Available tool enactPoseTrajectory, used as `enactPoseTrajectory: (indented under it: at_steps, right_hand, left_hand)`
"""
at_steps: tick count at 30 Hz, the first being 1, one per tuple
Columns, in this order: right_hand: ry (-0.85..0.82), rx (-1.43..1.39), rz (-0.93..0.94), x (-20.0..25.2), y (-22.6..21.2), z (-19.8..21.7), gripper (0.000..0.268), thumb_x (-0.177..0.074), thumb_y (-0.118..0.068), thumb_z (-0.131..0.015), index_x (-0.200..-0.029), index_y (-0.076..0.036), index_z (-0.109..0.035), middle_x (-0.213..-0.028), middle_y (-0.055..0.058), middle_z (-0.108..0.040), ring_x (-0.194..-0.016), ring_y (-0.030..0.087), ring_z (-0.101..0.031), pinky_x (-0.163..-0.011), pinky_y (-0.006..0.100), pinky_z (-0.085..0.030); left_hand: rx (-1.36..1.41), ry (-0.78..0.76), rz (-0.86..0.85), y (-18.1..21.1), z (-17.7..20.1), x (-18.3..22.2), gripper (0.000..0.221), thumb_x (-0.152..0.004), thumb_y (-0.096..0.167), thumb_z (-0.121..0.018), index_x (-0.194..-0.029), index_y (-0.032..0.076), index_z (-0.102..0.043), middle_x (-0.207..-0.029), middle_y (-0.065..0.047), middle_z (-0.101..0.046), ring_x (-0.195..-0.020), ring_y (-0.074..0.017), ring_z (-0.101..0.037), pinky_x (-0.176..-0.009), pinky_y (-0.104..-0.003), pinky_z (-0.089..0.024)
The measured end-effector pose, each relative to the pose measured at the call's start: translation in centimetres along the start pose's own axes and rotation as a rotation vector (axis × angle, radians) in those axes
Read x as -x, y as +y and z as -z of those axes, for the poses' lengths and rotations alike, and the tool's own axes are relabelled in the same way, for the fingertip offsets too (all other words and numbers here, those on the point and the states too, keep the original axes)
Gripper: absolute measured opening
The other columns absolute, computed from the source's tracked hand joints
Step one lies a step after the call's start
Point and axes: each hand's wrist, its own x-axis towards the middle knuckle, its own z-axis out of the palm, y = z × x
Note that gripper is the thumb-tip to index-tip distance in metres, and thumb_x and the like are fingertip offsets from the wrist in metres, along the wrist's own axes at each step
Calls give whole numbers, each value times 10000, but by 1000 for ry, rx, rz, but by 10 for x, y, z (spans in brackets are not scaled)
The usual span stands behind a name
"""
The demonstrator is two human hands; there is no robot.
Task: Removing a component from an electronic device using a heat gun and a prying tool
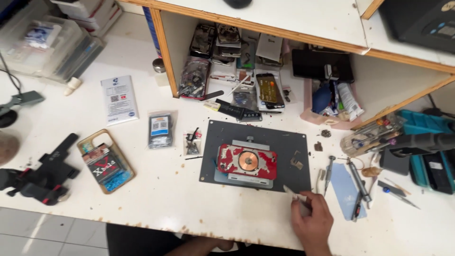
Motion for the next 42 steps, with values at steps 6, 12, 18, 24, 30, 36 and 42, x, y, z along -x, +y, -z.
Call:
enactPoseTrajectory:
  at_steps: [6, 12, 18, 24, 30, 36, 42]
  right_hand:
    - [-55, -9, -95, -7, -12, 3, 250, -872, -278, -722, -1042, -95, -736, -928, 25, -723, -831, 165, -678, -772, 296, -527]
    - [34, -51, 84, -8, -12, 5, 163, -998, -185, -686, -1064, -44, -735, -906, 64, -656, -687, 169, -559, -690, 307, -472]
    - [40, -177, 64, -8, -5, 4, 185, -1016, -128, -650, -1133, -1, -716, -1019, 111, -684, -839, 189, -632, -697, 295, -509]
    - [-52, -220, -21, -21, -23, 14, 201, -1008, -176, -678, -1147, -45, -741, -894, 68, -770, -832, 136, -749, -795, 258, -568]
    - [-190, -207, 117, -50, -70, 36, 225, -1023, -110, -638, -1197, -80, -778, -800, 164, -736, -621, 261, -673, -537, 368, -513]
    - [-271, -77, 201, -68, -101, 41, 260, -968, -76, -684, -1208, -80, -781, -780, 189, -742, -622, 316, -694, -537, 374, -539]
    - [-272, -98, 184, -66, -98, 34, 214, -948, -103, -727, -1146, -97, -808, -734, 156, -732, -586, 268, -666, -517, 338, -512]
  left_hand:
    - [-547, -324, 402, -2, -27, -25, 568, -1067, 494, -345, -1435, 100, -525, -1461, -113, -527, -1339, -292, -503, -1088, -387, -391]
    - [408, -8, 91, 13, -5, -14, 137, -1016, 55, -591, -955, 7, -703, -889, -152, -749, -801, -190, -743, -679, -261, -623]
    - [580, 527, 260, 56, 10, -63, 360, -1003, 301, -596, -1096, -43, -647, -894, -210, -726, -618, -294, -715, -544, -346, -614]
    - [812, 640, 187, 70, 15, -104, 638, -887, 379, -641, -1280, -121, -599, -1281, -244, -717, -856, -332, -753, -804, -406, -646]
    - [930, 686, 40, 53, 2, -117, 496, -1019, 303, -638, -1158, -149, -490, -1216, -371, -675, -891, -415, -757, -724, -520, -632]
    - [913, 706, 7, 53, 0, -118, 516, -1010, 282, -639, -1159, -202, -537, -1206, -353, -686, -843, -425, -756, -637, -527, -635]
    - [811, 691, 44, 49, 1, -103, 440, -946, 196, -690, -1174, -158, -564, -1170, -335, -712, -768, -425, -762, -584, -526, -636]
